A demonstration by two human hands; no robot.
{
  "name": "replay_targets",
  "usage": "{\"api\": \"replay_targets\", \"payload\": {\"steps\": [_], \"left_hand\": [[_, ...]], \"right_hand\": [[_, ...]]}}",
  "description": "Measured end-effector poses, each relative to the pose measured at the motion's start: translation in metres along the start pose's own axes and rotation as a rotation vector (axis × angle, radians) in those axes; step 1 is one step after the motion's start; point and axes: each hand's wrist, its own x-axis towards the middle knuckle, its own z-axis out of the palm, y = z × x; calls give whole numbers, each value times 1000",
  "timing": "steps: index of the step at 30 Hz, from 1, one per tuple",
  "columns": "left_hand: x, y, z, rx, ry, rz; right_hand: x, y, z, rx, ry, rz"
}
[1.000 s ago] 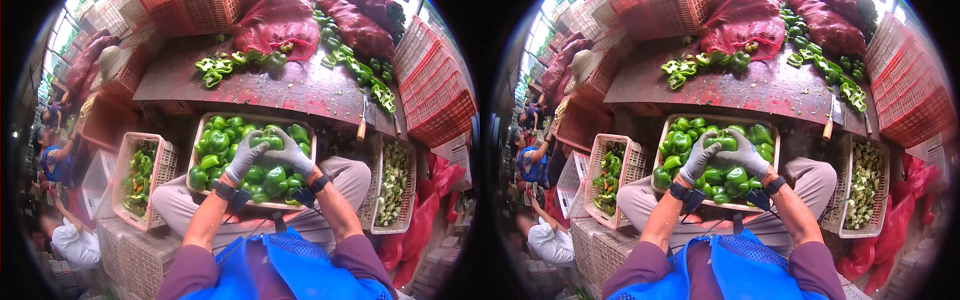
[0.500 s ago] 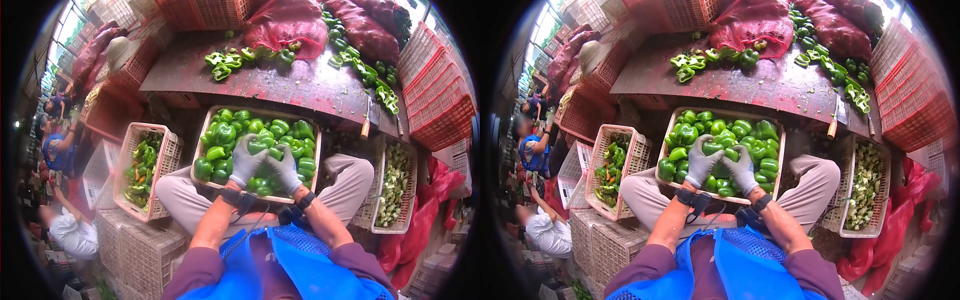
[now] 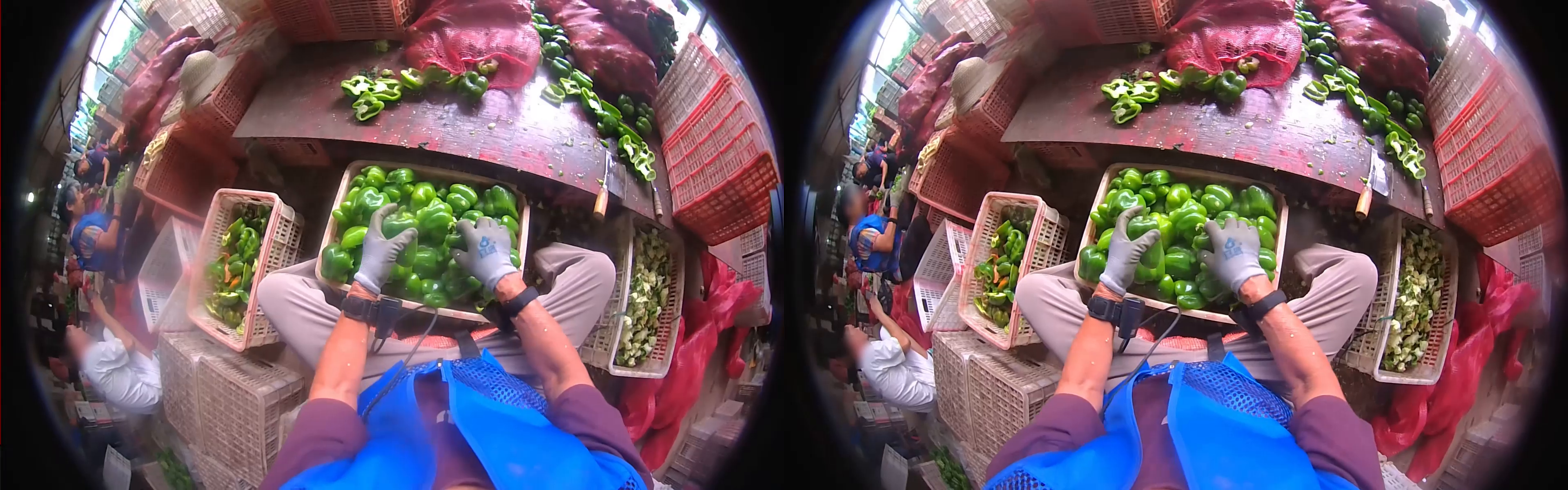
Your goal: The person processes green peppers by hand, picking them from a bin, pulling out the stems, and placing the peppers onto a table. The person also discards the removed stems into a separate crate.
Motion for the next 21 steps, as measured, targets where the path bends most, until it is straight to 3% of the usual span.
{"api": "replay_targets", "payload": {"steps": [3, 6, 8, 10, 12, 13, 15, 16, 17, 18, 20, 21], "left_hand": [[-9, 18, 2, -128, -131, 49], [-19, 39, 6, 194, -176, 257], [-20, 38, 7, 240, -196, 310], [-22, 37, 14, 281, -233, 367], [-21, 38, 25, 426, -306, 627], [-22, 37, 28, 482, -381, 619], [-25, 38, 32, 427, -335, 631], [-28, 38, 32, 375, -284, 639], [-35, 38, 31, 308, -172, 559], [-40, 39, 31, 311, -171, 558], [-50, 40, 31, -613, -302, -382], [-48, 22, 37, -721, -290, -431]], "right_hand": [[7, 5, 22, -136, -101, -50], [7, 14, 26, -12, 29, -56], [12, 9, 1, 78, 60, -52], [13, -2, -25, 1077, -373, 203], [11, -13, -43, 1027, -466, 64], [10, -12, -39, 1130, -503, 128], [6, -14, -37, 1234, -543, 188], [4, -17, -39, 1033, -377, 86], [1, -20, -39, 830, -213, -10], [0, -23, -36, 833, -213, -11], [-5, -32, -26, 375, 205, -290], [-7, -40, -28, 228, 247, -358]]}}
